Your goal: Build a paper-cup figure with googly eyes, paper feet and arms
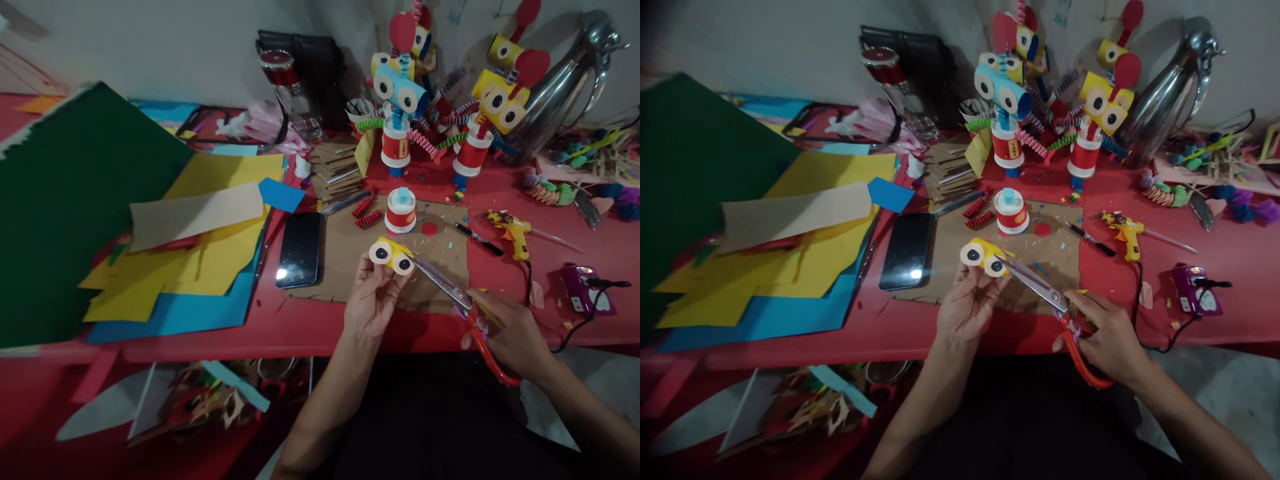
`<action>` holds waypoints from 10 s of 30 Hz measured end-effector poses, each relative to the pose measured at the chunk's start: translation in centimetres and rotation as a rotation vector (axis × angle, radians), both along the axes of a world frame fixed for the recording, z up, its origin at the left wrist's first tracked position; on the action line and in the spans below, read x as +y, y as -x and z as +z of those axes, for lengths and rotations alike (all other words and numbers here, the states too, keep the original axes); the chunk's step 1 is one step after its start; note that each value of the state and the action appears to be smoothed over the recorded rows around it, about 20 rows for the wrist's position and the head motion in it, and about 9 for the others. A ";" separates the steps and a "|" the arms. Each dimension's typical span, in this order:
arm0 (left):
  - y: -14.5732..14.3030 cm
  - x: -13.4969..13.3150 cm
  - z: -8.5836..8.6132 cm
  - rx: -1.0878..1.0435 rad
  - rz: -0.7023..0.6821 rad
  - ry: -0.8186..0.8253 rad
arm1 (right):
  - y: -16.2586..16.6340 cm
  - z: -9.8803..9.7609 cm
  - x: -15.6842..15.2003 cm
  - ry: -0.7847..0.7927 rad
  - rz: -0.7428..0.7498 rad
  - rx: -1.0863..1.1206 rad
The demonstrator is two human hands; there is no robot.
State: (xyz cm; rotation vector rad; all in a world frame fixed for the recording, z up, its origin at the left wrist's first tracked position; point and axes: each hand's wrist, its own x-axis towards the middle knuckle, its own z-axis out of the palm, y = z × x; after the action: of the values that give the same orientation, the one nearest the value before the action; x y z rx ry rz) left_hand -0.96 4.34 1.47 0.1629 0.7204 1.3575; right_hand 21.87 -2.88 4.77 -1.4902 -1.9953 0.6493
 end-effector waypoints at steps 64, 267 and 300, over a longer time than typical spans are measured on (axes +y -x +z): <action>-0.2 -0.2 0.1 0.019 0.031 -0.039 | -1.4 0.8 0.1 -0.088 0.024 -0.164; 1.0 -0.3 0.0 -0.083 -0.299 -0.044 | -3.2 1.5 1.5 0.167 -0.009 0.043; 0.5 -0.2 2.4 -0.170 -0.381 0.145 | -2.1 1.8 2.1 -0.052 0.162 0.009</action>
State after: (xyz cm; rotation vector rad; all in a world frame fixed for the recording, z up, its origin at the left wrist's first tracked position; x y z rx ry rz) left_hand -1.46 4.11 3.87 0.0632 0.6056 0.9400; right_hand 23.95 -0.77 6.56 -1.3029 -2.1256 0.6638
